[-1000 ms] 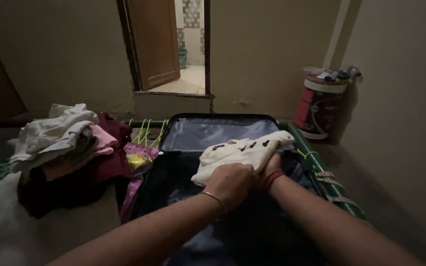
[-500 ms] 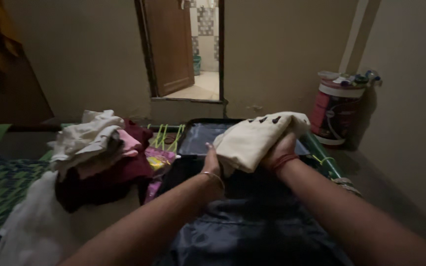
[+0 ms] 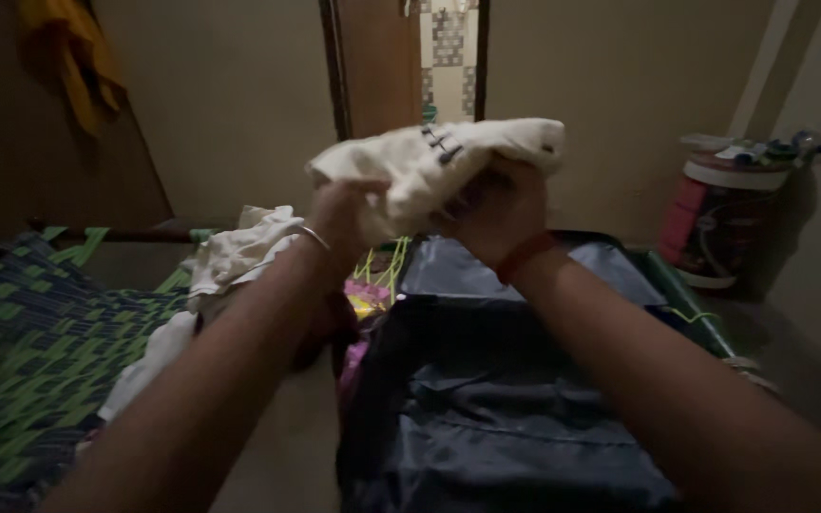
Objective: The person packs various items into a suitcase, including a round plastic container, a package of sanitary pads, and several pieces of folded clothing.
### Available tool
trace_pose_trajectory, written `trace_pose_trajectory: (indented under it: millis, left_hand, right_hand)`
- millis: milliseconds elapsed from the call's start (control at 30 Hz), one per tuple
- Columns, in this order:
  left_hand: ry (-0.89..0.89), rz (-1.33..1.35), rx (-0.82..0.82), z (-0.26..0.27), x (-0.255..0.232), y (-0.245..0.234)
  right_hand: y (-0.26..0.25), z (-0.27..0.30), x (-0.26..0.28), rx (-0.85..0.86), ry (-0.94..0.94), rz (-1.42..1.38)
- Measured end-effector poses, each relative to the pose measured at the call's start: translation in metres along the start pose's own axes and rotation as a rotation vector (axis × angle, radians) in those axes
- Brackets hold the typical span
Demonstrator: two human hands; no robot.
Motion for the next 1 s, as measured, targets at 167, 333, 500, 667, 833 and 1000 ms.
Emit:
trace_pose_trajectory:
  millis: [167,333,500,667,833,1000]
  left_hand:
    - [-0.016,-0.151,-0.18,0.031,-0.035,-0.084]
    - [-0.045,-0.268,-0.334,0.079,-0.056,-0.156]
    - [-0.103,-0.379,-0.463,0.139,-0.071,-0.215]
    - [-0.16,-0.408,-0.518,0.164,-0.065,-0.263]
    - [-0.144,-0.385,-0.51,0.159,-0.062,-0.261]
    - [-0.05,-0.482,-0.687,0.136,-0.075,-0.24]
  right_hand:
    - [0.02,-0.043,-0.057,0.052,0.095,0.048]
    - [0.035,-0.072,-0.136,0.368,0.152,-0.133]
    - [-0.053,-0.035,-0.236,0.473,0.328,0.719]
    - [-0.058,-0.004,-0.241,0.421,0.52,0.867]
    - [-0.044,-0.003,-0.235,0.413,0.435,0.755]
    - [-0.045,-0.009,-0.241,0.53,0.362,0.82]
Point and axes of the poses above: each hand's wrist, its own z-axis away from the middle knuckle, its own y-axis out of the palm, x = y × z, the point moved 10 cm from there along -z, towards the middle knuckle, and after that the axes turned 13 degrees about -y, right-handed, at the moved point
